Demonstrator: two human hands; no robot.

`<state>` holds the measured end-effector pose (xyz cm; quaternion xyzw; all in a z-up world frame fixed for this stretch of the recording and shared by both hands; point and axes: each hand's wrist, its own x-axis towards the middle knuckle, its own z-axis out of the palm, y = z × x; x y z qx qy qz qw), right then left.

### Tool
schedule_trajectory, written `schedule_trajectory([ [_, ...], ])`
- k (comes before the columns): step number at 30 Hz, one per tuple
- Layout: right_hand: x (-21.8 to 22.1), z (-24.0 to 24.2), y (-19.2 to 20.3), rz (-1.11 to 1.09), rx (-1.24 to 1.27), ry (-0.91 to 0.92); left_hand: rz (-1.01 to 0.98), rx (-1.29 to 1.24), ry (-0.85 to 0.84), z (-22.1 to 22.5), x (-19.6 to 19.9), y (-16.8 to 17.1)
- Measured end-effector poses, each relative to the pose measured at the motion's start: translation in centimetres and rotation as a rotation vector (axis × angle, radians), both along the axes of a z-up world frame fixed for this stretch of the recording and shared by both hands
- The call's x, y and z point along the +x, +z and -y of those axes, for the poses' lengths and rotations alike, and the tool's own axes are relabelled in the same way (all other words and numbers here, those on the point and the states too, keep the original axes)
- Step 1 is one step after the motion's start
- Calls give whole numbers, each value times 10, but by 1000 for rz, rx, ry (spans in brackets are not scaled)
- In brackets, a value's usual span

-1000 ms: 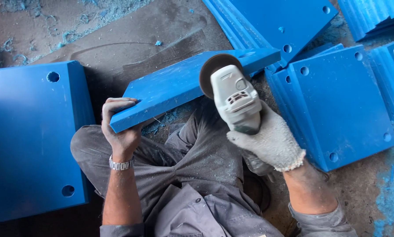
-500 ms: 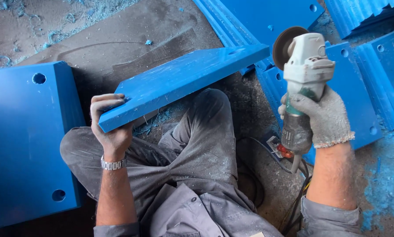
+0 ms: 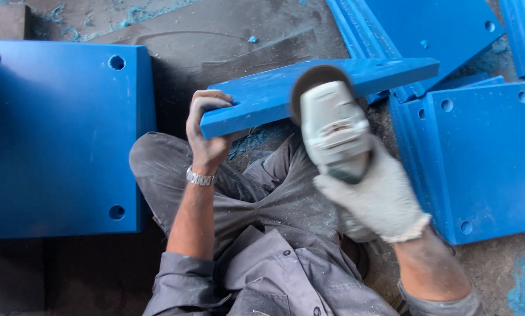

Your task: Grinding the edges of blue plastic blocks using an electric angle grinder.

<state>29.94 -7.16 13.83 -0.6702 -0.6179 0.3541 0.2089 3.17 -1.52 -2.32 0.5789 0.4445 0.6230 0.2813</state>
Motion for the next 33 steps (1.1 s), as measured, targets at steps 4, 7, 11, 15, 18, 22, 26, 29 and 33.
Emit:
schedule_trajectory([
  [4,-43,1,5,-50,-177,150,41,17,-3,-8,0,4],
  [7,-34,1,2,-77,-213,84,48,10,-14,-8,0,8],
  [11,27,1,-6,-272,-120,-146,45,29,-23,-6,-2,4],
  [15,29,-1,0,-282,-138,-257,20,56,-35,-7,-4,-5],
  [18,-1,7,-5,-146,-88,-115,-4,55,-36,-3,-2,-8],
  [22,-68,6,13,59,-113,120,-6,24,-8,0,1,-11],
  [26,-67,5,13,203,-235,218,4,10,9,1,2,-13],
  [29,-19,9,-1,-18,-98,93,-10,30,-3,-2,1,-12],
  [33,42,12,-14,-295,-126,-303,-16,38,-20,-3,0,-12],
])
